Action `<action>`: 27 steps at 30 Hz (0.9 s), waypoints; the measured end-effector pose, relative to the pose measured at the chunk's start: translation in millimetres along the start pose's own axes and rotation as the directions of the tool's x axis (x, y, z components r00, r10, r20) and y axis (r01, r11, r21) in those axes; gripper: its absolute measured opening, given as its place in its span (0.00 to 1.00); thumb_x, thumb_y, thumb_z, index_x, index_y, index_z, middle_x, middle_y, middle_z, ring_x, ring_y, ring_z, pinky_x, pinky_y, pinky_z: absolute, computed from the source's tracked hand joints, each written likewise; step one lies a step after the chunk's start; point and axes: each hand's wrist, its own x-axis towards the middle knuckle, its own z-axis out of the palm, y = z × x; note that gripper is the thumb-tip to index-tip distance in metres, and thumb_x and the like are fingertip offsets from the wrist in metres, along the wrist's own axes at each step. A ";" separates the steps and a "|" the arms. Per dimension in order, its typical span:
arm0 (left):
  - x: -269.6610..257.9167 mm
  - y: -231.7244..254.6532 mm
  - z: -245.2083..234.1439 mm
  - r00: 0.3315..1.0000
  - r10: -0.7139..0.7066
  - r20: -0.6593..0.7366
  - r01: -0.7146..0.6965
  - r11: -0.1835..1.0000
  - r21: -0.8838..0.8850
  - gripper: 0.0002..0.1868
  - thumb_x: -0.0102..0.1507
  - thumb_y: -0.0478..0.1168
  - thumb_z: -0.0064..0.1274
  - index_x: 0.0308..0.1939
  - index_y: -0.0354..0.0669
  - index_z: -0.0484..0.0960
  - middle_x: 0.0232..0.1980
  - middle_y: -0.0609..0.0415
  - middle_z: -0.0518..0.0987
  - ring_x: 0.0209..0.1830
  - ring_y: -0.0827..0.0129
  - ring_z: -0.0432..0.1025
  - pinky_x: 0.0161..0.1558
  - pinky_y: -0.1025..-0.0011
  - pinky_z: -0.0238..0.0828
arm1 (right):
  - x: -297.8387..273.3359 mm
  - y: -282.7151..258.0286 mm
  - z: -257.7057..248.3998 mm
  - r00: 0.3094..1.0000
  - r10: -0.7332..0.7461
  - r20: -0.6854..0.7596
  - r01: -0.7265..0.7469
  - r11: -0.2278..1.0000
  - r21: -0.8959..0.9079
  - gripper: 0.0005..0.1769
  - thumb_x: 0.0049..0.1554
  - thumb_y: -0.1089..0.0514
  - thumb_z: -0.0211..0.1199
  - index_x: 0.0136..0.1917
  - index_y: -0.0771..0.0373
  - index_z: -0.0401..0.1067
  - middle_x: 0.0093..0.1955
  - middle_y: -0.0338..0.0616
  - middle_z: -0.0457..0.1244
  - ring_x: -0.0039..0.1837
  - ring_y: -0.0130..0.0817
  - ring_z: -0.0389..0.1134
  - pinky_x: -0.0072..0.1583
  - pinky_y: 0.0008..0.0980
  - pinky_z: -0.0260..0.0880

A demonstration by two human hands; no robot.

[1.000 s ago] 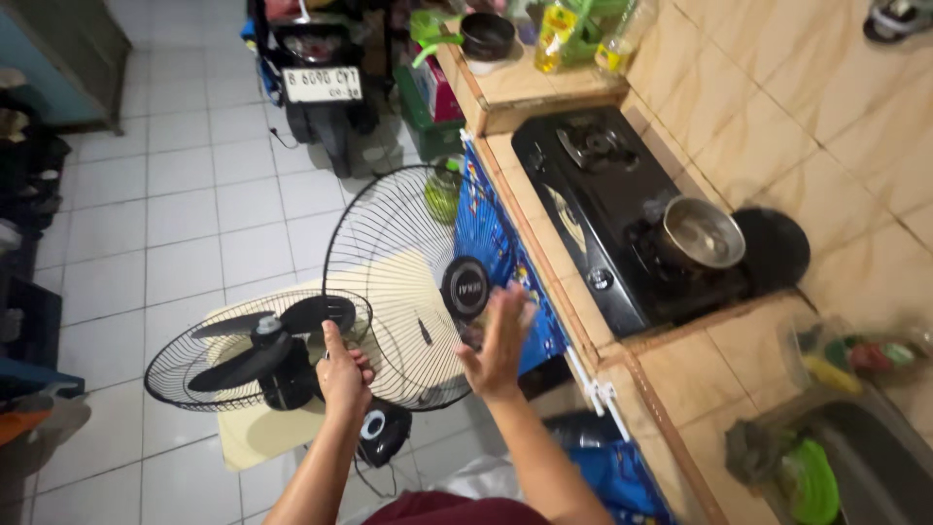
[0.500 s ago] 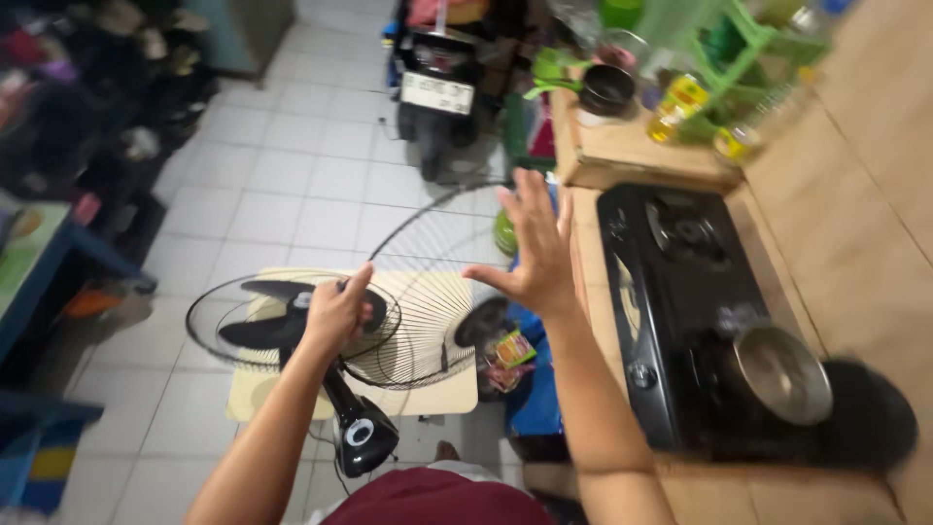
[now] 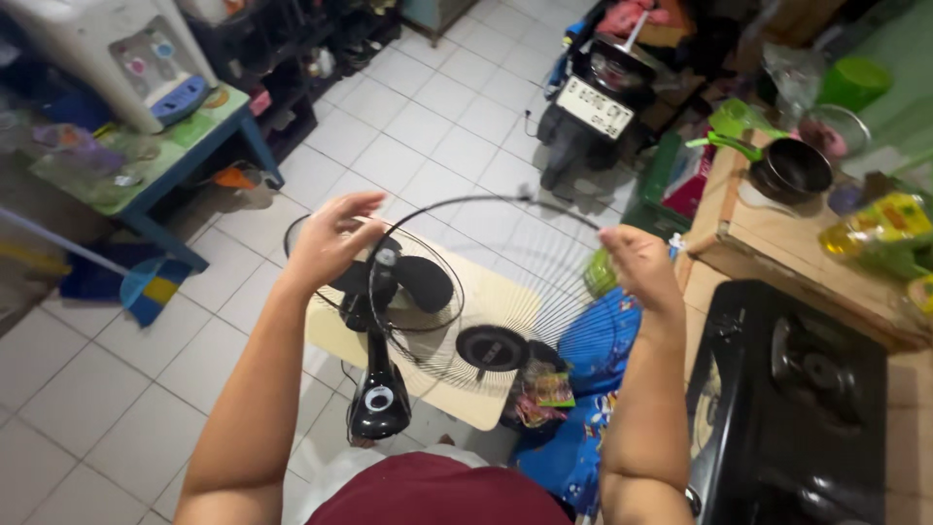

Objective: The person assembles a black desk fan by attaching the front wire cage and securing it with a central cap. They repeatedly adjust the cage and cap to ensure it is properly seated on the fan blades and motor housing.

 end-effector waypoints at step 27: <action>-59.1 -232.9 -56.6 0.670 -0.739 -0.062 0.583 0.577 -0.572 0.19 0.69 0.43 0.52 0.60 0.36 0.81 0.35 0.56 0.77 0.26 0.74 0.70 0.30 0.72 0.75 | 94.1 315.4 129.3 0.718 0.659 -0.225 -0.430 0.674 0.601 0.17 0.63 0.37 0.52 0.39 0.48 0.65 0.22 0.29 0.45 0.22 0.23 0.42 0.26 0.28 0.39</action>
